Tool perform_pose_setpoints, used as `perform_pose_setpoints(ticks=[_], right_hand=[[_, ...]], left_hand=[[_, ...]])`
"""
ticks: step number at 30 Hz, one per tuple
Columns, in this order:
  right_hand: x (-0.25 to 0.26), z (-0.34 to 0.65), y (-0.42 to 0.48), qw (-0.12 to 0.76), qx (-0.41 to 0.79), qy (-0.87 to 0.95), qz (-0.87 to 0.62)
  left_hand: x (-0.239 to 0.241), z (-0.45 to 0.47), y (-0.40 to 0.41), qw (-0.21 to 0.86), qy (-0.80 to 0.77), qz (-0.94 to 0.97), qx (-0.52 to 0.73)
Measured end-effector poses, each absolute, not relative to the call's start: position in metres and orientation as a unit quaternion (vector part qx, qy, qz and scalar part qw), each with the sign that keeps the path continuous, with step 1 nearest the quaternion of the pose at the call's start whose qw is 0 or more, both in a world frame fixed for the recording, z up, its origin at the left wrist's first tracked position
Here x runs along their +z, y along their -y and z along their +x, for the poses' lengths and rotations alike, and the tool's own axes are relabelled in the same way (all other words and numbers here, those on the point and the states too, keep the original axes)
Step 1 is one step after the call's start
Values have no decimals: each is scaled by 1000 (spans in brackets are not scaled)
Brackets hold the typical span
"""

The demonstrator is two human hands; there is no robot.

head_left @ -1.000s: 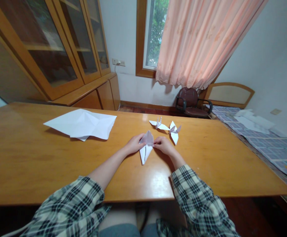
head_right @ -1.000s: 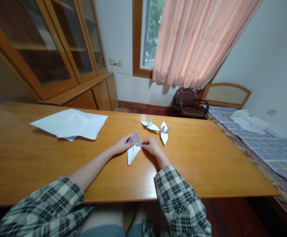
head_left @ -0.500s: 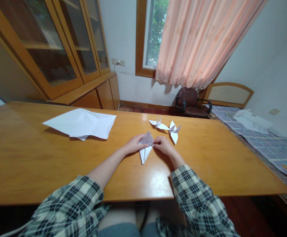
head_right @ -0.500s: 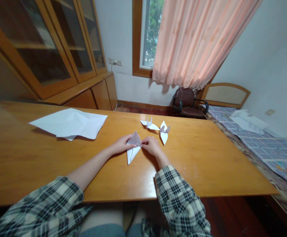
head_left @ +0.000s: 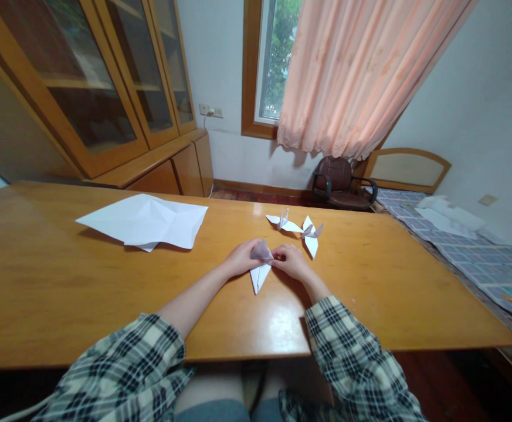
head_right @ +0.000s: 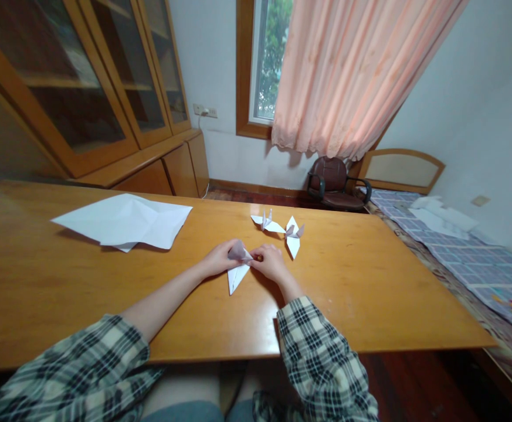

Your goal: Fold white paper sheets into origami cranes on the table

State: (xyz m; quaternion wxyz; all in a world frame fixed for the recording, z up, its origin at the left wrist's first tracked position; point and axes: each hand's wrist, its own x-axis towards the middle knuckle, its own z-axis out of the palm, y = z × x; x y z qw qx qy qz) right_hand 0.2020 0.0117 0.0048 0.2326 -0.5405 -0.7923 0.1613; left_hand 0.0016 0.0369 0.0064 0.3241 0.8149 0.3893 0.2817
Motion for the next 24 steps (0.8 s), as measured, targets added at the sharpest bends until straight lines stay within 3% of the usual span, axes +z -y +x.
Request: perform_pose_setpoints(ticks=[8,17,24], right_hand=[[16,210,-18,316,251,813,-420],[19,202,-16,302,236,825,-416],[18,195,-16,328,181,821,-431]], left_hand=[[4,3,-39,299,-398,826,265],[-8,2,-45,324,-383,810,304],[-6,3,-45,285,-393,830,275]])
